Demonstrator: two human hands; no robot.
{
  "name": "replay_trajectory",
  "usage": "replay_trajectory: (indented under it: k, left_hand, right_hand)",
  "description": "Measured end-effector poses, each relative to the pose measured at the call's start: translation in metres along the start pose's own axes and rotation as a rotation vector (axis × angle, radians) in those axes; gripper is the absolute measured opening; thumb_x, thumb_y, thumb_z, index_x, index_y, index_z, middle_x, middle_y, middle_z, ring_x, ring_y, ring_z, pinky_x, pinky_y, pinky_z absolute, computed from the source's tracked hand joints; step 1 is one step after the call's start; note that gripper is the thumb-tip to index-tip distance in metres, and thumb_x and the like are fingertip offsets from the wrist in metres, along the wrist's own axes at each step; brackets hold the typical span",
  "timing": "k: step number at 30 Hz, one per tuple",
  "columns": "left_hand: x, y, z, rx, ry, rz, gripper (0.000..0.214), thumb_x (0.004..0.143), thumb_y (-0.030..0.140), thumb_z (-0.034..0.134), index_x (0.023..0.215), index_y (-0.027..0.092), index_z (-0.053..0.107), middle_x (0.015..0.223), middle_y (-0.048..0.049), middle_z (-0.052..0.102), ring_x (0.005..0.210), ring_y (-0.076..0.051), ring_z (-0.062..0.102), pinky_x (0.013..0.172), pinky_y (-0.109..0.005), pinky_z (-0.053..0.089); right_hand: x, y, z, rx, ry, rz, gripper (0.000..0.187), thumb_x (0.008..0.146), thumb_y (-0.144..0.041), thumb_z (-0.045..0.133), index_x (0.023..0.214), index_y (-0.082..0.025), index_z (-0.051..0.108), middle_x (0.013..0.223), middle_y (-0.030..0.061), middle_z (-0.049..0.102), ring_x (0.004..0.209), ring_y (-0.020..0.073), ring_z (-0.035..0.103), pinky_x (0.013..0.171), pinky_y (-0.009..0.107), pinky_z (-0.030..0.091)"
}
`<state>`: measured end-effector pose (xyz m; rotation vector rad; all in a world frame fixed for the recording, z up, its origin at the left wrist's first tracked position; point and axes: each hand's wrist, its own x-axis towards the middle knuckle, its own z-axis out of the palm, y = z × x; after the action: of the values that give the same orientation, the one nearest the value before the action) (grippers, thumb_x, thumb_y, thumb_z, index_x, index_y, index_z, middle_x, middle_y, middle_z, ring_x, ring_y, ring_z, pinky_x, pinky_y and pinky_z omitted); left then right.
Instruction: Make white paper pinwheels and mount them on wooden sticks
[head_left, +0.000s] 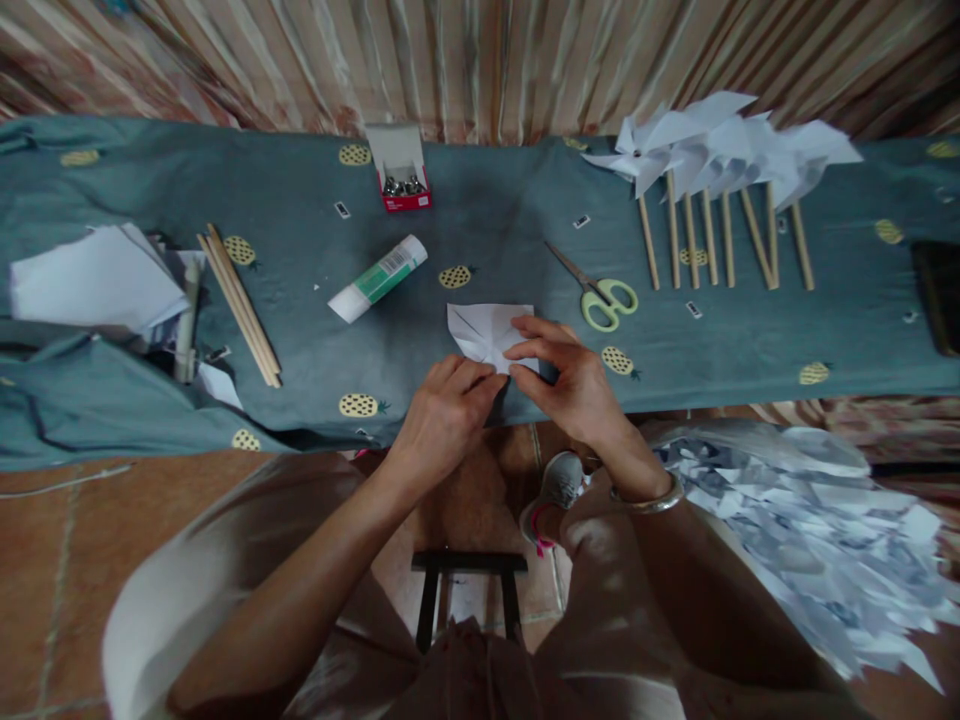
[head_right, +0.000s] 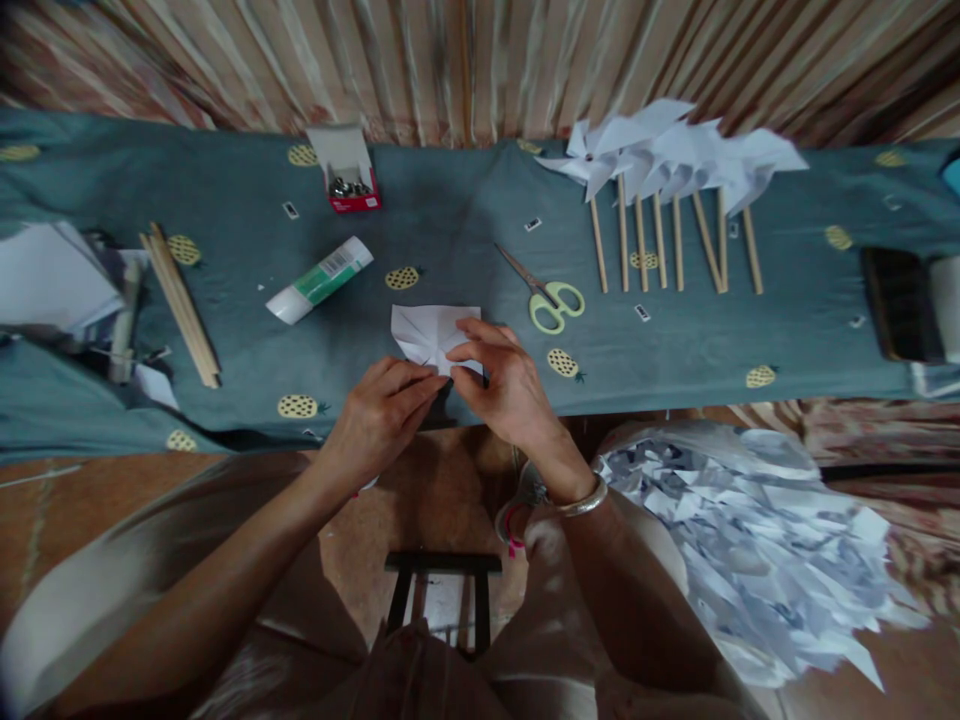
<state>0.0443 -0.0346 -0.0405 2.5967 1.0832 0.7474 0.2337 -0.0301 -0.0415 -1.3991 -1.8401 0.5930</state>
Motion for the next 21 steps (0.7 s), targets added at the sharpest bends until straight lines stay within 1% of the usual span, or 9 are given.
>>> replay_trajectory:
  k: [7, 10, 14, 18, 21]
  left_hand:
    - [0.0009, 0.0011, 0.0005, 0.000, -0.002, -0.015, 0.022, 0.096, 0.015, 0.050, 0.108, 0.012, 0.068, 0.100, -0.0101, 0.070, 0.090, -0.021, 0.059, 0.078, -0.034, 0.053]
    - [0.0014, 0.0013, -0.0002, 0.000, 0.012, -0.003, 0.021, 0.095, 0.015, 0.052, 0.107, 0.011, 0.068, 0.099, -0.0100, 0.070, 0.088, -0.021, 0.059, 0.077, -0.033, 0.053]
    - [0.0013, 0.0013, -0.0007, -0.002, -0.005, -0.015, 0.021, 0.095, 0.015, 0.052, 0.108, 0.012, 0.068, 0.100, -0.0096, 0.070, 0.089, -0.021, 0.059, 0.078, -0.033, 0.053]
    - [0.0009, 0.0011, 0.0002, -0.001, 0.006, -0.017, 0.020, 0.095, 0.015, 0.053, 0.108, 0.012, 0.068, 0.099, -0.0094, 0.070, 0.088, -0.020, 0.059, 0.078, -0.033, 0.053]
    - [0.0009, 0.0014, 0.0005, 0.004, 0.009, -0.016, 0.021, 0.095, 0.015, 0.052, 0.107, 0.012, 0.068, 0.099, -0.0095, 0.070, 0.088, -0.020, 0.059, 0.078, -0.033, 0.053]
  right_hand:
    - [-0.0003, -0.0004, -0.0008, -0.034, -0.037, 0.005, 0.013, 0.085, -0.021, 0.062, 0.090, -0.024, 0.074, 0.126, 0.0069, 0.068, 0.116, 0.0258, 0.061, 0.102, 0.049, 0.048]
    - [-0.0005, 0.0000, -0.0010, -0.050, -0.049, -0.004, 0.014, 0.087, -0.022, 0.061, 0.092, -0.024, 0.074, 0.127, 0.0071, 0.067, 0.117, 0.0260, 0.060, 0.102, 0.049, 0.047]
    - [-0.0008, 0.0000, -0.0009, -0.069, -0.059, -0.011, 0.015, 0.088, -0.022, 0.061, 0.094, -0.024, 0.074, 0.127, 0.0075, 0.067, 0.116, 0.0258, 0.060, 0.101, 0.049, 0.048]
    - [-0.0015, 0.0002, -0.0006, -0.080, -0.064, -0.038, 0.018, 0.090, -0.024, 0.059, 0.101, -0.023, 0.073, 0.128, 0.0083, 0.065, 0.116, 0.0251, 0.059, 0.101, 0.047, 0.049]
    - [-0.0022, 0.0008, -0.0011, -0.099, -0.084, -0.069, 0.022, 0.093, -0.026, 0.055, 0.108, -0.025, 0.072, 0.132, 0.0069, 0.063, 0.119, 0.0246, 0.058, 0.102, 0.047, 0.048]
